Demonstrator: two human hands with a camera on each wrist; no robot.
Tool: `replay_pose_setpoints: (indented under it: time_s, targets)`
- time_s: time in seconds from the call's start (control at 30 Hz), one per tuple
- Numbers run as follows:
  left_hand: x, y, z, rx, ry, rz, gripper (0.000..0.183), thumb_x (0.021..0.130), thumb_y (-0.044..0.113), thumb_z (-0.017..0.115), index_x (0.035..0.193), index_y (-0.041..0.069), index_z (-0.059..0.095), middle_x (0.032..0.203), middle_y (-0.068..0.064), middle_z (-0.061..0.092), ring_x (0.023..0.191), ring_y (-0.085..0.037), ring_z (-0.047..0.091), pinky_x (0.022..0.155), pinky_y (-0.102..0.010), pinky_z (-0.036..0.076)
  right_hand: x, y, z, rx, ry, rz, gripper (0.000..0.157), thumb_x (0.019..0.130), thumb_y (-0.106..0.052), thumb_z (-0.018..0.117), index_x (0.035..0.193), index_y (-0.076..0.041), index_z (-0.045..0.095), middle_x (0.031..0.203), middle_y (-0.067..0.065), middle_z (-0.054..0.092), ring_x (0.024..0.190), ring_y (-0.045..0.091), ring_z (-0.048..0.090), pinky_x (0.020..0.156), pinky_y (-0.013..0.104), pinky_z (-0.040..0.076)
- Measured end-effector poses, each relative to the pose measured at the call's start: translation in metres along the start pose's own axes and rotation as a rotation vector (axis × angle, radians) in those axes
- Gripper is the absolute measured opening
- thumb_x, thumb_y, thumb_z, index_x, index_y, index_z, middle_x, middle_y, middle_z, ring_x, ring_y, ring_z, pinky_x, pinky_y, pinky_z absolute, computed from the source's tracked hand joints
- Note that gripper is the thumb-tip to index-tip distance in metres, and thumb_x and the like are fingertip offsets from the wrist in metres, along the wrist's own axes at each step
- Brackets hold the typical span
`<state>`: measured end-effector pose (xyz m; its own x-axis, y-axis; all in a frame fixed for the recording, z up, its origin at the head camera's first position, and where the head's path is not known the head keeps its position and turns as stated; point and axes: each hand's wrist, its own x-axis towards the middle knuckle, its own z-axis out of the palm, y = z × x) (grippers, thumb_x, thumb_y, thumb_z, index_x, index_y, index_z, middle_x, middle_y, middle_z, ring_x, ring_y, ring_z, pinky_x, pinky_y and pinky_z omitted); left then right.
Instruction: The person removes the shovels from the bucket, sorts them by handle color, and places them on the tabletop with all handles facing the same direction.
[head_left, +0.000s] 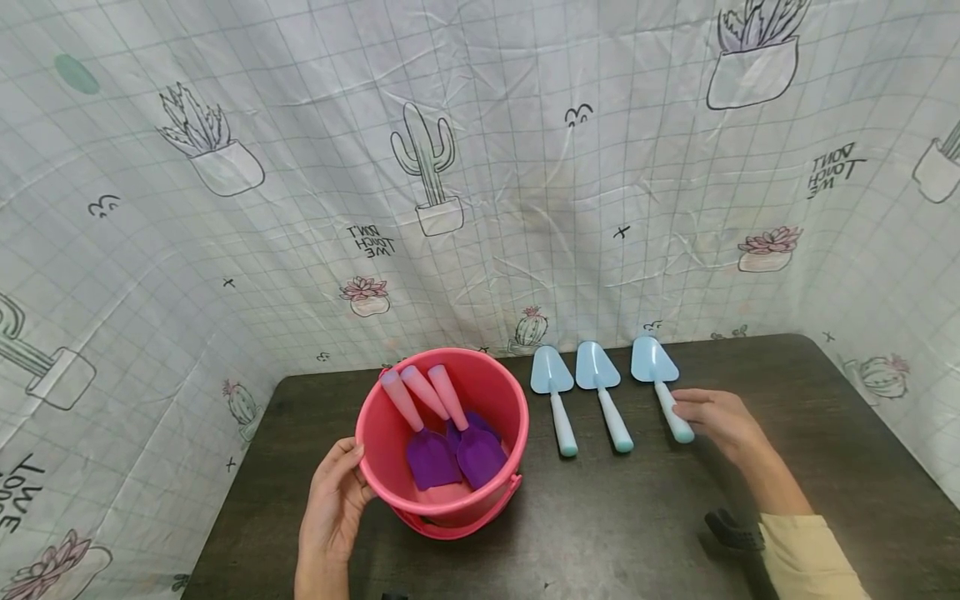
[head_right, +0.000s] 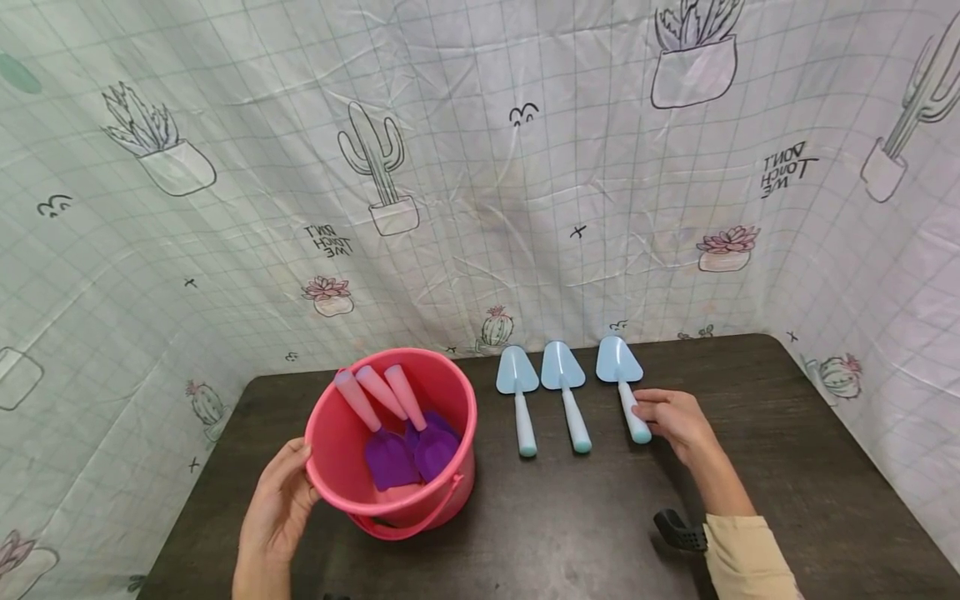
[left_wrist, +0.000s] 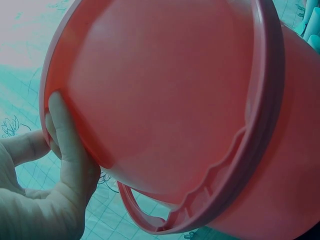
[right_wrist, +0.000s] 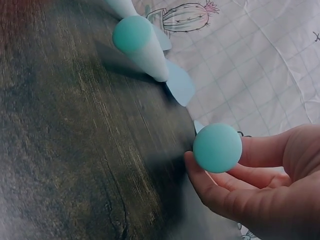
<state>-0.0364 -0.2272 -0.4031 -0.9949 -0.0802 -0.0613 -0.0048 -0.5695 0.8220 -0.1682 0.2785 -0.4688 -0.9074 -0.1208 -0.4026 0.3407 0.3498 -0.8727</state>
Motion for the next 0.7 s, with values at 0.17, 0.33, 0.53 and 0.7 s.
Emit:
replay_pose_setpoints:
  time_s: [0.17,0.33,0.53,0.7]
  targets:
    - [0.0002,0.0001,-0.0003,0.000,-0.002,0.001,0.018,0.109,0.002,0.043,0.103,0.005,0.060,0.090,-0.006,0.065,0.077,-0.011,0.070,0.062,-0.026,0.061,0.0006,-0.0024,0.0014,-0.051,0.002,-0.018,0.055,0.107,-0.010,0.052,0.147,0.023,0.033,0.155,0.044,0.025,0.140,0.052,0.033,0.114,0.063,0.035]
    - [-0.0004,0.0009,0.0003,0.000,-0.002,0.003,0.017,0.109,0.002,0.043,0.103,0.005,0.059,0.090,-0.006,0.065,0.077,-0.011,0.069,0.062,-0.025,0.061,-0.0004,-0.0057,0.0032,-0.090,0.015,-0.025,0.054,0.105,-0.010,0.054,0.144,0.023,0.037,0.152,0.044,0.030,0.138,0.053,0.037,0.112,0.063,0.038]
    - [-0.0005,0.0014,0.0004,0.005,0.005,0.000,0.016,0.109,0.003,0.044,0.103,0.005,0.059,0.091,-0.007,0.065,0.078,-0.012,0.070,0.063,-0.026,0.061,-0.0006,-0.0077,0.0045,-0.167,0.058,-0.041,0.049,0.103,-0.007,0.055,0.139,0.023,0.043,0.145,0.044,0.039,0.128,0.051,0.048,0.104,0.060,0.048]
    - [-0.0005,0.0013,0.0003,0.003,0.006,-0.003,0.016,0.109,0.003,0.044,0.104,0.005,0.059,0.092,-0.007,0.065,0.079,-0.012,0.070,0.064,-0.027,0.061,0.0006,-0.0079,0.0047,-0.246,0.096,-0.046,0.046,0.102,-0.008,0.055,0.136,0.021,0.047,0.140,0.043,0.045,0.117,0.048,0.053,0.090,0.052,0.053]
